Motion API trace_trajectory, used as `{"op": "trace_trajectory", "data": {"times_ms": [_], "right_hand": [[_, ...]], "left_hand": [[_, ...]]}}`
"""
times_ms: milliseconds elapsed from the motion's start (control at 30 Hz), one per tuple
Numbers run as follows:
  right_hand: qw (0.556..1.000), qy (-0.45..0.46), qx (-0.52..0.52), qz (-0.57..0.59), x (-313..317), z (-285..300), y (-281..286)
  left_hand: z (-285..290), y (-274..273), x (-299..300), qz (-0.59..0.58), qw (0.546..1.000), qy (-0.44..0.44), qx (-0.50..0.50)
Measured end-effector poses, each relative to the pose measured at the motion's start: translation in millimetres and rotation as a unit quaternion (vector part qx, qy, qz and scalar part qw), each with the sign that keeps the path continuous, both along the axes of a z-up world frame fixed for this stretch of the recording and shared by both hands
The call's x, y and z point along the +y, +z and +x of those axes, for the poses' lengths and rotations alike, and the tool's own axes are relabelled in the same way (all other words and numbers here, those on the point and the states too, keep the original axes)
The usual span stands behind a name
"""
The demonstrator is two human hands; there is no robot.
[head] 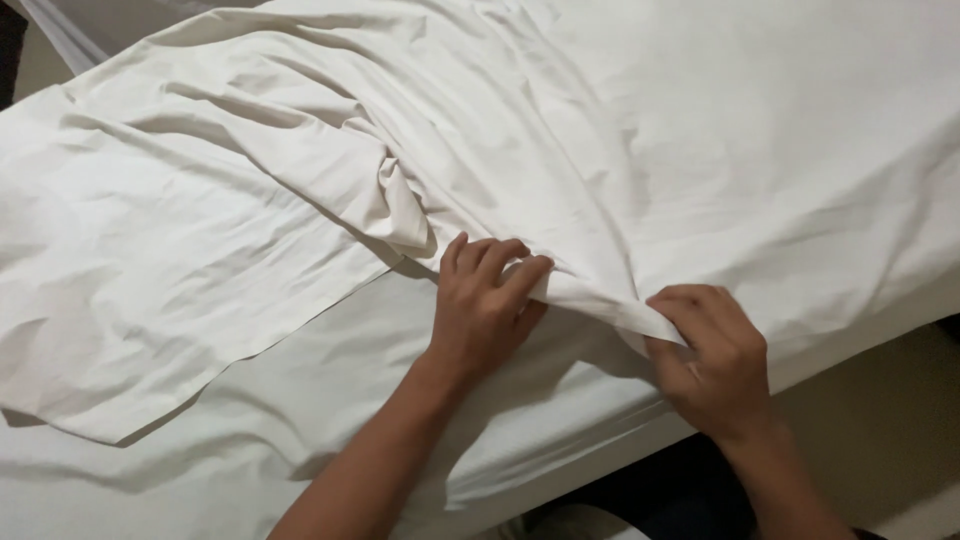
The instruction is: The person spreads a white fitted sheet over a mattress, smoothing the fabric and tucking the edges under the corners. They work around the bed to ensure the sheet is properly fitted and wrinkle-free.
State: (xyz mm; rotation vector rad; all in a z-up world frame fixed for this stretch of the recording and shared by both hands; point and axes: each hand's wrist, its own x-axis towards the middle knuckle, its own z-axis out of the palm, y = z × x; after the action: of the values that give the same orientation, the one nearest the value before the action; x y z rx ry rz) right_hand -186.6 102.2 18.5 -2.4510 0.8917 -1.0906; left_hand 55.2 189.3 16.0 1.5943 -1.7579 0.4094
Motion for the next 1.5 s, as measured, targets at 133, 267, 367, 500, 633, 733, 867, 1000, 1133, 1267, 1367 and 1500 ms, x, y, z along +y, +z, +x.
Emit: {"op": "trace_trajectory", "data": {"times_ms": [133, 267, 367, 500, 633, 733, 867, 1000, 1133, 1267, 1367, 1500], "right_hand": [[0.990, 0.046, 0.063, -0.116, 0.1, 14.8, 8.2], [0.993, 0.062, 0.028, -0.098, 7.8, 24.2, 12.0], [0.996, 0.053, 0.002, -0.078, 6.6, 25.8, 7.9], [0.997, 0.046, -0.028, -0.055, 9.0, 24.3, 14.2], [0.996, 0.056, -0.034, -0.067, 6.1, 14.0, 14.6], [0.994, 0.096, -0.007, -0.043, 7.8, 1.1, 15.0], [0.984, 0.172, 0.042, -0.036, 17.0, -11.9, 15.6], [0.972, 0.219, 0.082, 0.002, 29.4, -13.9, 6.7], [0.964, 0.229, 0.137, 0.005, 34.7, -8.9, 2.6], [0.961, 0.224, 0.158, 0.044, 33.2, -0.3, 18.0], [0.967, 0.208, 0.143, 0.045, 25.2, 11.6, 22.9], [0.974, 0.175, 0.145, 0.003, 8.6, 42.4, 32.8]], "left_hand": [[1.4, -1.2, -0.4, -0.029, 0.999, -0.021, 0.007], [1.9, 3.1, 2.5, -0.034, 0.999, -0.020, 0.016], [5.7, 2.4, 5.7, -0.061, 0.998, -0.003, 0.020], [1.0, 8.1, 11.8, -0.085, 0.996, -0.011, -0.008], [-5.9, 18.2, 22.0, -0.089, 0.996, -0.031, -0.005], [-9.2, 20.0, 37.9, -0.069, 0.995, -0.063, 0.023], [-14.7, 23.7, 65.1, -0.008, 0.996, -0.082, 0.017], [-20.2, 13.8, 88.0, 0.082, 0.993, -0.076, 0.036], [-21.7, 17.3, 92.3, 0.104, 0.991, -0.073, 0.033], [-16.2, 22.7, 90.1, 0.119, 0.985, -0.093, 0.085], [1.7, 24.1, 79.4, 0.090, 0.989, -0.079, 0.083], [42.8, 33.2, 56.6, 0.026, 0.999, 0.007, 0.034]]}}
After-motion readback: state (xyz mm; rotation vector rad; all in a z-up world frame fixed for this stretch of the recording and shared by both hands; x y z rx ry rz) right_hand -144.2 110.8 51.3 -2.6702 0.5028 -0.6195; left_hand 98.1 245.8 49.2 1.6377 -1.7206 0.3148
